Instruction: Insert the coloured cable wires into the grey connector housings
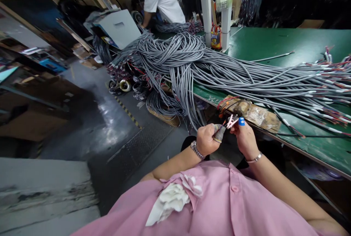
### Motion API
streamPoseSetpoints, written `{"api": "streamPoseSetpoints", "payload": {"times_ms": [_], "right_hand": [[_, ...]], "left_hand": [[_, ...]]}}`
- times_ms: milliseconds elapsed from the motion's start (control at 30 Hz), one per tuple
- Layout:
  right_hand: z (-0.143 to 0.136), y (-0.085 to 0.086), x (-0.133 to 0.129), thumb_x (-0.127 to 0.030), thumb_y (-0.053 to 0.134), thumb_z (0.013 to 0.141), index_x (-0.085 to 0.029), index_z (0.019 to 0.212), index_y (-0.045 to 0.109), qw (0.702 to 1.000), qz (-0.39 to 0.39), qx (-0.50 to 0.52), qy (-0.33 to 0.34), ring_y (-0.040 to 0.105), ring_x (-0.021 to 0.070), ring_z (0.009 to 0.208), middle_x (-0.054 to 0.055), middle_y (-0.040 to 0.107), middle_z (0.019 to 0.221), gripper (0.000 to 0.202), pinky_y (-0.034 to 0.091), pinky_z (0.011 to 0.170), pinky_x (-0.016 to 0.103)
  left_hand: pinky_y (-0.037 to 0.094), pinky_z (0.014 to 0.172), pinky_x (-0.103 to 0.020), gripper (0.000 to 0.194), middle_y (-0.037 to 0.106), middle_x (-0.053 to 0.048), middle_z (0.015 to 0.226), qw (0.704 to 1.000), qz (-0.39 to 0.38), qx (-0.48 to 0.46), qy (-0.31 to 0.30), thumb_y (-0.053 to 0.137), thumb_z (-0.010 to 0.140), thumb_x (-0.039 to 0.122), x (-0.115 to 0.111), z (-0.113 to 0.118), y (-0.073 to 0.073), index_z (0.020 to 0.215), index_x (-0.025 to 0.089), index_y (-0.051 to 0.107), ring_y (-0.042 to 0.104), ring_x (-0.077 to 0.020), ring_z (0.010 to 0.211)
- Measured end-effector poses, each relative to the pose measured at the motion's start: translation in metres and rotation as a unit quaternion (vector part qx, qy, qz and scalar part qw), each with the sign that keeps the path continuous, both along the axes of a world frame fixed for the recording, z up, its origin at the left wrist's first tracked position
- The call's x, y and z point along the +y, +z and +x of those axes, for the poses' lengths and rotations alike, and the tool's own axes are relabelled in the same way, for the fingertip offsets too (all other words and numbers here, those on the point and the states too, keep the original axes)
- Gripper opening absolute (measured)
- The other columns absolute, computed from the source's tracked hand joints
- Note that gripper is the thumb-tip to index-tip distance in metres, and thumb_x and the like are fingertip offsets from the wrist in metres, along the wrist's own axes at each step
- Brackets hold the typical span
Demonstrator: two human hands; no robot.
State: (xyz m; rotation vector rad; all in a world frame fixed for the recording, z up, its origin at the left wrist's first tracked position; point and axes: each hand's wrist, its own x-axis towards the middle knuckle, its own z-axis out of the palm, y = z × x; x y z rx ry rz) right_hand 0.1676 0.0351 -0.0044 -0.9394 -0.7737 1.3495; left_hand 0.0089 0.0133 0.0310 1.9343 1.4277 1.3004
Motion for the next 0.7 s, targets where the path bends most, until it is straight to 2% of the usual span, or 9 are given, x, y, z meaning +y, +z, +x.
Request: {"api": "streamPoseSetpoints", "payload": {"times_ms": [67, 167, 300, 400, 500, 633, 700], "right_hand": [[-0.001, -0.001, 0.002, -0.059, 0.056, 0.082, -0.021, 0.079, 0.069, 0.999, -0.015, 0.013, 0.033, 0.055, 0.0133, 0.063, 0.003, 0.065, 0.072, 0.040, 0.047, 0.059, 0.026], [-0.003, -0.001, 0.007, -0.060, 0.060, 0.079, -0.021, 0.083, 0.070, 0.989, -0.062, 0.100, 0.086, 0.060, 0.0148, 0.069, 0.004, 0.068, 0.079, 0.041, 0.049, 0.059, 0.026], [-0.008, 0.001, 0.012, -0.053, 0.070, 0.074, -0.022, 0.083, 0.070, 0.980, -0.080, 0.172, 0.060, 0.061, 0.0136, 0.071, 0.002, 0.068, 0.076, 0.032, 0.050, 0.061, 0.024], [-0.011, 0.002, 0.013, -0.049, 0.072, 0.075, -0.021, 0.081, 0.071, 0.979, -0.078, 0.184, 0.038, 0.060, 0.0125, 0.067, 0.001, 0.067, 0.073, 0.029, 0.050, 0.061, 0.023], [-0.011, 0.002, 0.011, -0.050, 0.070, 0.076, -0.021, 0.080, 0.070, 0.976, -0.083, 0.197, 0.049, 0.060, 0.0133, 0.067, 0.001, 0.068, 0.074, 0.029, 0.050, 0.061, 0.024], [-0.005, -0.003, 0.009, -0.061, 0.060, 0.079, -0.023, 0.084, 0.068, 0.964, -0.101, 0.228, 0.089, 0.061, 0.0135, 0.070, 0.001, 0.069, 0.080, 0.039, 0.050, 0.062, 0.024], [0.000, -0.009, 0.008, -0.065, 0.055, 0.079, -0.022, 0.086, 0.067, 0.961, -0.114, 0.231, 0.097, 0.062, 0.0136, 0.071, 0.001, 0.068, 0.080, 0.045, 0.050, 0.061, 0.024]], "left_hand": [[0.047, 0.073, -0.030, 0.015, 0.063, -0.007, 0.067, 0.999, 0.009, 0.034, -0.022, 0.063, 0.077, 0.030, 0.003, 0.001, -0.003, 0.084, 0.021, 0.072, 0.059, -0.0178, 0.066], [0.045, 0.071, -0.029, 0.016, 0.061, -0.007, 0.066, 0.996, 0.014, 0.082, -0.044, 0.059, 0.080, 0.028, 0.004, 0.001, -0.007, 0.085, 0.020, 0.072, 0.057, -0.0170, 0.064], [0.045, 0.070, -0.029, 0.016, 0.059, -0.007, 0.065, 0.992, 0.012, 0.113, -0.051, 0.057, 0.081, 0.027, 0.004, 0.002, -0.008, 0.085, 0.019, 0.071, 0.055, -0.0167, 0.063], [0.045, 0.068, -0.028, 0.015, 0.058, -0.006, 0.064, 0.994, 0.002, 0.099, -0.049, 0.059, 0.079, 0.028, 0.003, 0.002, -0.008, 0.083, 0.020, 0.071, 0.055, -0.0166, 0.063], [0.045, 0.067, -0.027, 0.014, 0.059, -0.006, 0.065, 0.996, 0.002, 0.081, -0.048, 0.061, 0.078, 0.029, 0.002, 0.002, -0.009, 0.081, 0.020, 0.071, 0.056, -0.0165, 0.063], [0.046, 0.065, -0.027, 0.015, 0.061, -0.006, 0.064, 0.996, 0.019, 0.076, -0.052, 0.059, 0.080, 0.030, -0.001, 0.000, -0.013, 0.079, 0.018, 0.069, 0.058, -0.0152, 0.062], [0.046, 0.060, -0.025, 0.018, 0.061, -0.005, 0.063, 0.999, -0.012, 0.010, -0.045, 0.059, 0.081, 0.033, -0.005, -0.001, -0.015, 0.076, 0.017, 0.066, 0.058, -0.0136, 0.058]]}}
